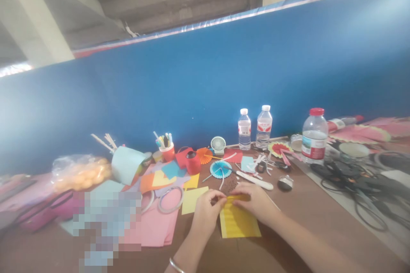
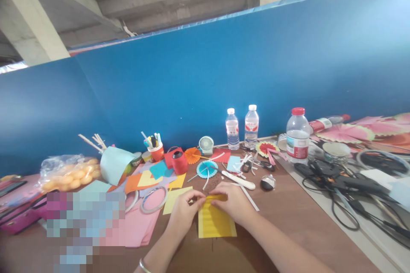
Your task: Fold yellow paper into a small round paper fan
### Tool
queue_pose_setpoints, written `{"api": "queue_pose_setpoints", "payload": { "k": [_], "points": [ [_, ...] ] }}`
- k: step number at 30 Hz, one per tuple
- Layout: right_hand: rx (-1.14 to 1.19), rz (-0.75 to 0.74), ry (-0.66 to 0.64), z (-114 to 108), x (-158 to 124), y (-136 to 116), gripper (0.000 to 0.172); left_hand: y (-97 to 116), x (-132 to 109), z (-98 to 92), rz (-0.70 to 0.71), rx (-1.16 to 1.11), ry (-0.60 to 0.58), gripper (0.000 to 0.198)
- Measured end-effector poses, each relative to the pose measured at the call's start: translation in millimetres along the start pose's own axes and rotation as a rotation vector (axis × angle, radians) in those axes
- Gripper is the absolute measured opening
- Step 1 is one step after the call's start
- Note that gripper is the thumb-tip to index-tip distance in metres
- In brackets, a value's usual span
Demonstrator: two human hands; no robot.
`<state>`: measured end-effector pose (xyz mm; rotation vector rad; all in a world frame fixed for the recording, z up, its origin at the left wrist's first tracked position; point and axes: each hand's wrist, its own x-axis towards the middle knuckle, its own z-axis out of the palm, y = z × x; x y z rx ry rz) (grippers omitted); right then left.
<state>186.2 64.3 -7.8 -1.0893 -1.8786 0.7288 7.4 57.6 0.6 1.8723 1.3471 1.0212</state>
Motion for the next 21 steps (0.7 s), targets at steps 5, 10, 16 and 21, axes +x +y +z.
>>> {"api": "queue_pose_setpoints", "payload": {
  "k": [5, 10, 16, 21],
  "points": [
    [-0.062, -0.037, -0.026, -3.5, 0.2, -1.1, 0.014, 1.6, 2.1, -5.0, 0.036, 0.027, 0.018, 0.013],
    [-0.017, 0.053, -0.012, -10.9, 2.0, 4.5, 0.017, -3.8, 5.0, -11.4, -0.009, 0.035, 0.052, 0.015],
    [0.112, 0.184, 0.042, -15.2, 3.7, 6.0, 0.019, -9.5, 5.7, -12.7, -0.066, -0.001, 0.035, 0.019],
    [0.279, 0.233, 0.077, -15.4, 3.7, 5.7, 0.02, -8.9, 5.5, -13.5, -0.091, 0.002, 0.037, 0.019]
  ]
}}
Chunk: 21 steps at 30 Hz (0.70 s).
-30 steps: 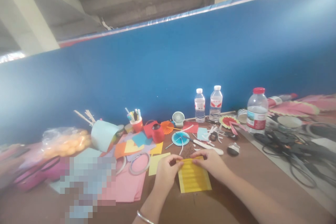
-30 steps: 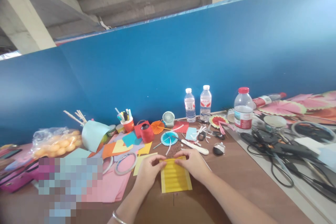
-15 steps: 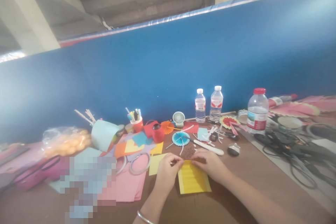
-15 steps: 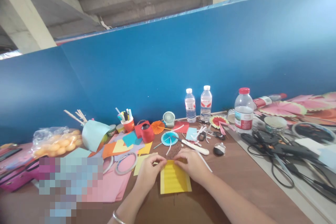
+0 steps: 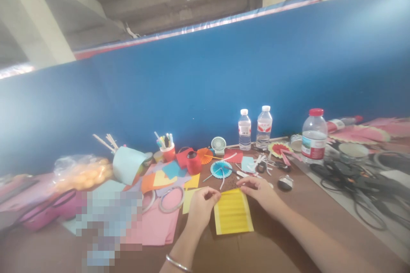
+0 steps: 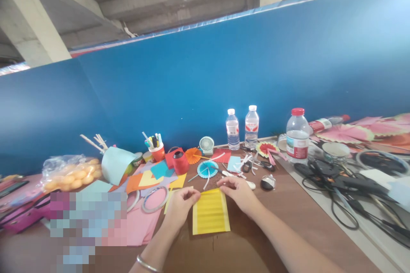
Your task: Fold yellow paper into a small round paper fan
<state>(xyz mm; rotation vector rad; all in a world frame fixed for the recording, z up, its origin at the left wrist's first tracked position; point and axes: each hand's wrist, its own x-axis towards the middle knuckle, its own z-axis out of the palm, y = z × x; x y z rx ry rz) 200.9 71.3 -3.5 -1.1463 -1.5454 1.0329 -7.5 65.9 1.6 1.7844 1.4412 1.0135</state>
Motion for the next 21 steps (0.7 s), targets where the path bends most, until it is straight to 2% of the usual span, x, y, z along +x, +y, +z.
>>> {"api": "queue_pose_setpoints", "payload": {
  "k": [4, 9, 15, 21],
  "points": [
    [0.03, 0.007, -0.009, 0.3, 0.6, 1.7, 0.021, 0.8, 0.0, 0.4, -0.01, -0.021, -0.005, 0.02],
    [-0.055, 0.002, -0.029, 0.3, 1.6, 4.3, 0.027, 0.7, 0.0, 1.5, -0.012, -0.022, -0.003, 0.021],
    [-0.143, -0.029, -0.02, -1.5, 0.7, 3.7, 0.022, 2.3, -0.6, 1.0, -0.006, -0.013, 0.016, 0.019],
    [-0.151, 0.058, -0.025, -2.3, 1.4, 3.9, 0.021, 3.9, 0.0, -0.4, -0.018, -0.015, 0.011, 0.018]
  ]
}}
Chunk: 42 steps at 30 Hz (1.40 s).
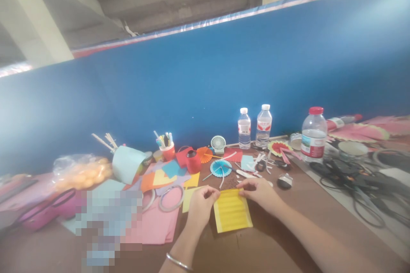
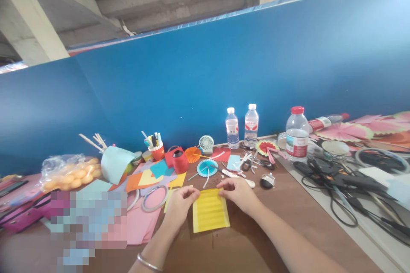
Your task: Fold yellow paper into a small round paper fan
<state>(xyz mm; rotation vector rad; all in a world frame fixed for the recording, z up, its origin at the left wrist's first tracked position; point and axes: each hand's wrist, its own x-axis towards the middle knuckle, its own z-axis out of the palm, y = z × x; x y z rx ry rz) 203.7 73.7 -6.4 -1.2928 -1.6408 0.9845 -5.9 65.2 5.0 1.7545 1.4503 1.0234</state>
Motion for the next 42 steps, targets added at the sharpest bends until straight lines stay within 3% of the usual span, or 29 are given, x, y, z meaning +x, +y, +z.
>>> {"api": "queue_pose_setpoints", "payload": {
  "k": [7, 14, 24, 29, 32, 42],
  "points": [
    [-0.149, -0.084, 0.005, -1.9, 2.1, 3.4, 0.013, -3.1, 0.0, 0.7, 0.006, 0.086, -0.062, 0.013],
    [-0.282, -0.246, -0.006, 4.2, 3.0, 13.9, 0.01, -9.3, 0.8, 2.3, 0.165, 0.305, -0.083, 0.012],
    [-0.496, -0.32, -0.104, 8.0, -0.2, 13.7, 0.018, -16.3, 1.1, 2.6, 0.228, 0.469, -0.198, 0.019],
    [-0.586, -0.421, -0.082, 9.2, -0.5, 10.0, 0.018, -11.6, 0.2, 4.8, 0.352, 0.556, -0.14, 0.02],
    [-0.602, -0.453, -0.08, 10.8, -0.4, 9.7, 0.02, -11.4, 1.3, 6.5, 0.383, 0.619, -0.164, 0.02],
    [-0.675, -0.563, -0.162, 11.3, 1.6, 17.2, 0.023, -8.9, 2.8, 8.1, 0.452, 0.992, -0.243, 0.017]
  ]
}}
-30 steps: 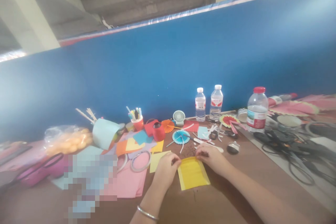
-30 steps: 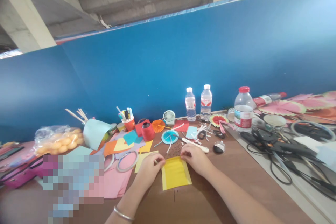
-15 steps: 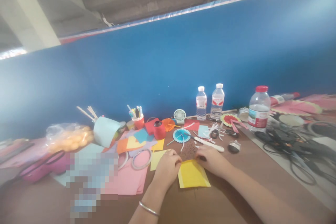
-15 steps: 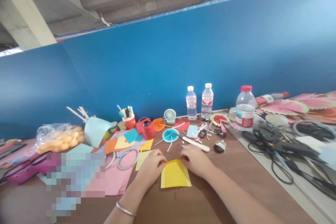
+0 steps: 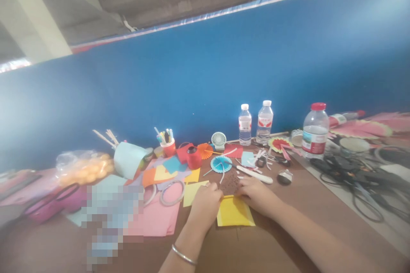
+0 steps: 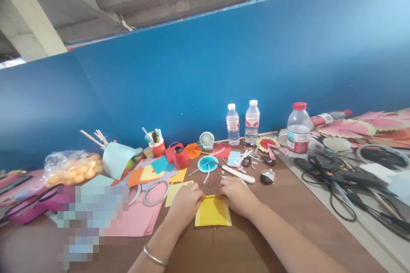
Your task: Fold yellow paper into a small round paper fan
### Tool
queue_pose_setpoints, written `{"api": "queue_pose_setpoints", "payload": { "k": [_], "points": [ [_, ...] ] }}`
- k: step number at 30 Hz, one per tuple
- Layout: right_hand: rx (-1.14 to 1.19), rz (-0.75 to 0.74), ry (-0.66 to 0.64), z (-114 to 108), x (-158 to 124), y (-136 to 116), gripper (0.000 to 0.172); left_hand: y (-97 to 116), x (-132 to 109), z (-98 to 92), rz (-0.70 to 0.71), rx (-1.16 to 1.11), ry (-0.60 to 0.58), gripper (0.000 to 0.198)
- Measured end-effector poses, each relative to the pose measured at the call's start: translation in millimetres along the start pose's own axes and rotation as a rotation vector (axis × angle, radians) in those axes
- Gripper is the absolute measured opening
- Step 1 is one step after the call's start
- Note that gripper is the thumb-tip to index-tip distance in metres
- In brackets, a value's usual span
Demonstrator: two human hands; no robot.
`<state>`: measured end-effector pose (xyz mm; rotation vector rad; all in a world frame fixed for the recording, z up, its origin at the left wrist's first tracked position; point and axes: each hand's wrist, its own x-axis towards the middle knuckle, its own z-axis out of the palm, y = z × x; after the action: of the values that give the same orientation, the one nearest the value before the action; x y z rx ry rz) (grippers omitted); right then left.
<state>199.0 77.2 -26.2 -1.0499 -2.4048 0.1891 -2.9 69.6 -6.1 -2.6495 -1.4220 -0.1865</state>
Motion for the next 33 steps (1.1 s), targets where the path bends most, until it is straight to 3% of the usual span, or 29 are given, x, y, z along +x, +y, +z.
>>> {"api": "queue_pose_setpoints", "payload": {
  "k": [7, 16, 24, 33],
  "points": [
    [-0.093, -0.012, -0.047, -1.7, -0.2, -2.3, 0.023, 6.2, -2.3, -5.6, 0.032, 0.08, -0.059, 0.018],
    [-0.202, 0.006, -0.067, -8.4, -2.9, -9.9, 0.02, 22.8, -12.0, -16.9, 0.025, 0.098, 0.001, 0.021],
    [-0.258, 0.083, -0.041, -15.5, -2.3, -18.5, 0.016, 20.0, -7.8, -12.4, -0.05, 0.114, -0.03, 0.017],
    [-0.195, 0.102, -0.045, 3.7, 0.6, -20.0, 0.014, 16.1, 0.5, -1.8, -0.022, 0.087, -0.054, 0.016]
  ]
}}
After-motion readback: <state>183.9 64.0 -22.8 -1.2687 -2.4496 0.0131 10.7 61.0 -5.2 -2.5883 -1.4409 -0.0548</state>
